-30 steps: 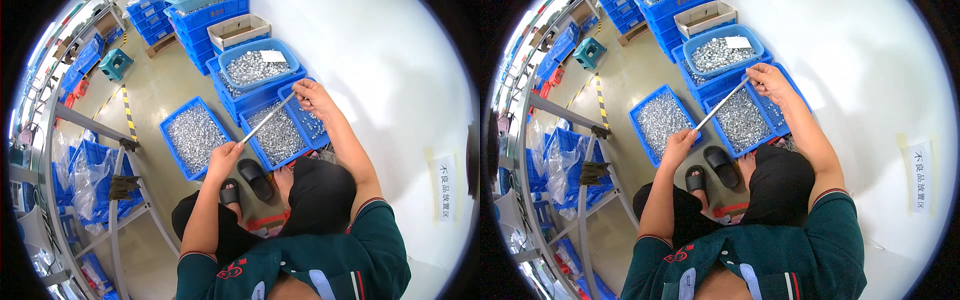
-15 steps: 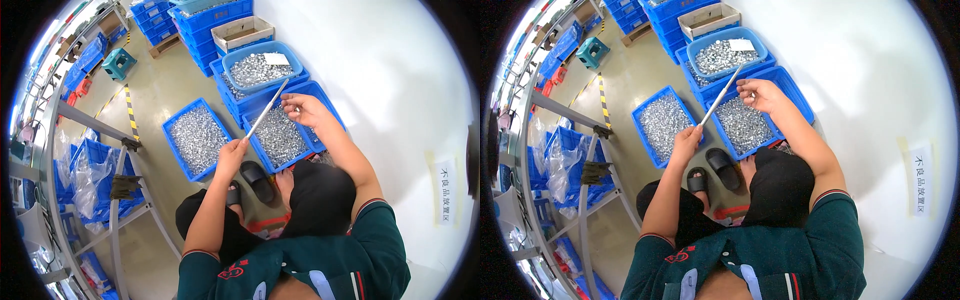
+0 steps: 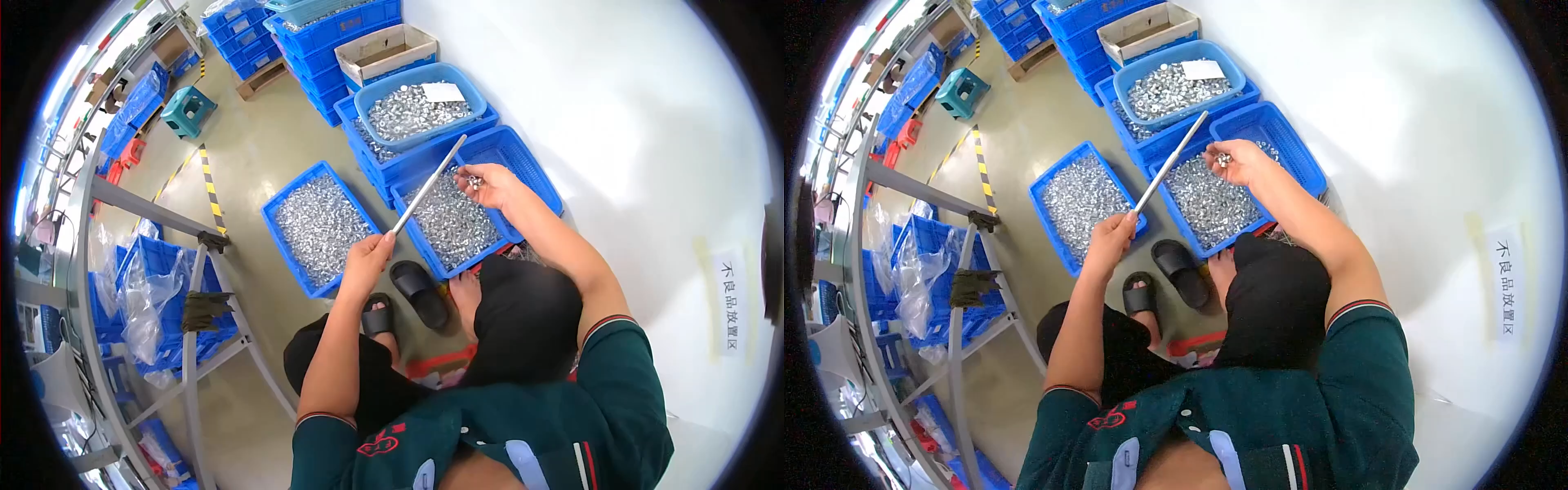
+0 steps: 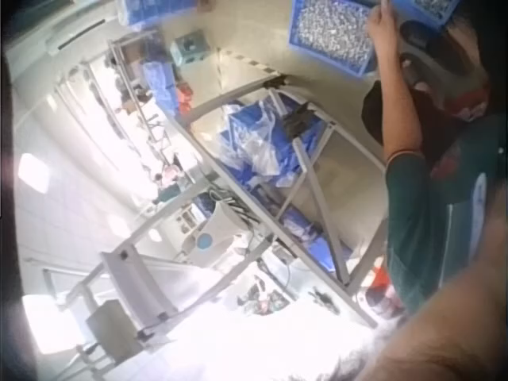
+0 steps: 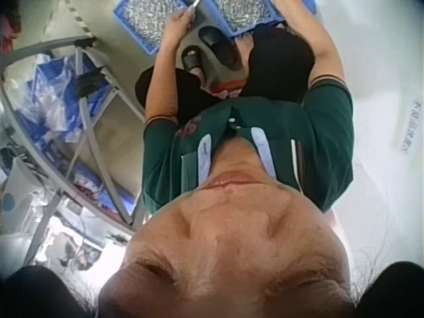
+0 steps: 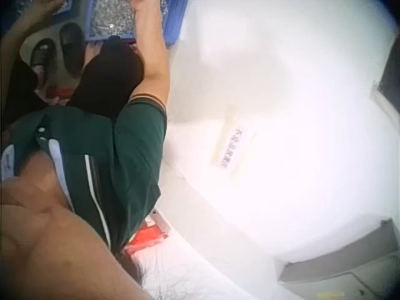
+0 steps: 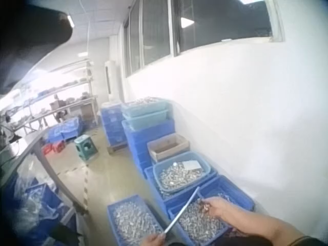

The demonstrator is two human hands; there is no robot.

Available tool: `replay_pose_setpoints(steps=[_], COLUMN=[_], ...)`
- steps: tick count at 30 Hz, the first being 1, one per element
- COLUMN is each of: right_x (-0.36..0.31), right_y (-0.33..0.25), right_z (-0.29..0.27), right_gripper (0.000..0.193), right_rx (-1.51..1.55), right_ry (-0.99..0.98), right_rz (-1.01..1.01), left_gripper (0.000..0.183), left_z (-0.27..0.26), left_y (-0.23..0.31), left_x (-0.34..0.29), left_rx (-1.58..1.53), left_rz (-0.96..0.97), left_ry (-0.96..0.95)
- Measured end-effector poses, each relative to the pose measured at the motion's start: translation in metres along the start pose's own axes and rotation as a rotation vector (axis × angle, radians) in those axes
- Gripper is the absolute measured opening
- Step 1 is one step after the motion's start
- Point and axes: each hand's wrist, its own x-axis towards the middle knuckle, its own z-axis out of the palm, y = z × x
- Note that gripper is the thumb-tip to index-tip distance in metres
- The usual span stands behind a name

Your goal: Sorting and inspecting small metal rings using a rod and placing them into blue crates.

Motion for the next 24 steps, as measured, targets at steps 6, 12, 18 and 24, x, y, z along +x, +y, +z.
replay_pose_setpoints(steps=[6, 12, 18, 24], right_x=[-0.019, -0.038, -0.055, -0.063], right_y=[-0.005, -0.019, -0.025, -0.036], right_z=[0.017, 0.022, 0.029, 0.029], right_gripper=[0.02, 0.016, 0.017, 0.015], right_rx=[-0.066, 0.008, -0.005, -0.394], right_ry=[-0.082, -0.253, -0.378, -0.288], right_rz=[-0.076, -0.203, -0.22, -0.335], left_gripper=[0.038, 0.038, 0.036, 0.036], left_z=[-0.003, -0.003, -0.003, -0.008], left_y=[0.0, 0.0, 0.001, 0.008], left_x=[0.0, -0.003, -0.006, -0.007], left_rx=[0.017, 0.133, 0.146, 0.209], left_rz=[0.037, 0.058, 0.071, 0.064], left_ry=[0.016, 0.038, 0.027, 0.016])
